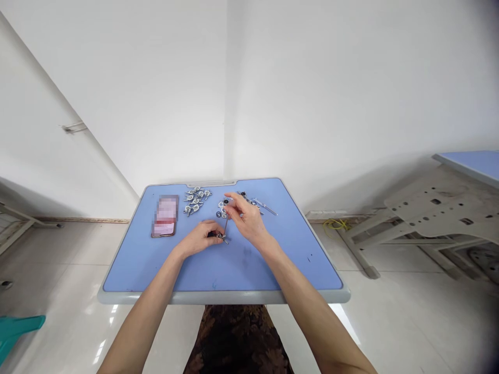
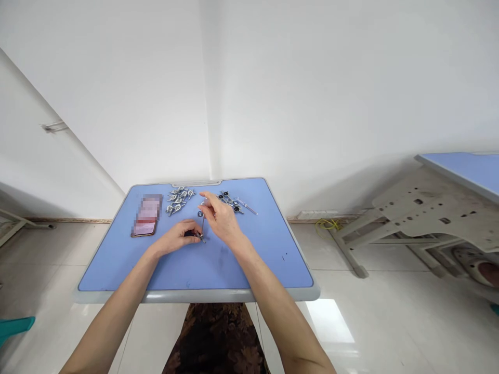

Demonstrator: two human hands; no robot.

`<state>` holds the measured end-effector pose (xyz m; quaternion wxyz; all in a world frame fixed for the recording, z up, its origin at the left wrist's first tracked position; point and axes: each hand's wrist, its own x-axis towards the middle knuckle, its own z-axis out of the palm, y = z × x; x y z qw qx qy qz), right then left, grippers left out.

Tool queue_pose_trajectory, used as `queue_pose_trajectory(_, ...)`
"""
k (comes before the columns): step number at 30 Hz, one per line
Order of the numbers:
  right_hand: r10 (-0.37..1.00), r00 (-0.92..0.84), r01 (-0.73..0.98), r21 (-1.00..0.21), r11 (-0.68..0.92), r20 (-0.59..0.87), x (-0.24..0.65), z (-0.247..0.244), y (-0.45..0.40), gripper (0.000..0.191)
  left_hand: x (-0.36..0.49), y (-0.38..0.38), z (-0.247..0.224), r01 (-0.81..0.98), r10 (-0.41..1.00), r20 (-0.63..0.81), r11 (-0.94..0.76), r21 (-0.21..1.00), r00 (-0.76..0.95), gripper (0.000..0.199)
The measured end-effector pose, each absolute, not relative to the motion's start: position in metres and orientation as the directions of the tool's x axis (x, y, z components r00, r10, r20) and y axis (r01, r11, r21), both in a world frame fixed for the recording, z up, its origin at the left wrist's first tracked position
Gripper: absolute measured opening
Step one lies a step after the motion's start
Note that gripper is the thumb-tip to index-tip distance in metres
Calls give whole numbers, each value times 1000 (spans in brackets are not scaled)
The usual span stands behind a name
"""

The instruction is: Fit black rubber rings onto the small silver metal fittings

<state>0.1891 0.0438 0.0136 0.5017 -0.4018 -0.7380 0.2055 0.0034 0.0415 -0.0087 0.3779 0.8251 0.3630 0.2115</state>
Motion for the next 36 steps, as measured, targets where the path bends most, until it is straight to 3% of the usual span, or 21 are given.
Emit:
queue_pose_trajectory(7,808,-176,413,-703,579,562,192,14,41,19,5,36,-6,485,769,103,-495,721,631,10)
queue_pose_trajectory(16,742,-255,456,-600,657,619,194,11,37,22,8,36,-9,490,739,157,-575,655,656,12)
queue_pose_trajectory(23,755,-329,275,-707,651,567,197,18,30,31,8,38,-11,496,749,155,-563,661,644,9)
queue_pose_trajectory(31,762,-230,415,-647,639,605,195,14,35,19,10,37,-9,518,769,135,-538,665,625,9)
queue_pose_trajectory(36,754,-331,366,-659,657,568,196,19,33,29,9,38,-11,501,759,151,-551,667,633,8)
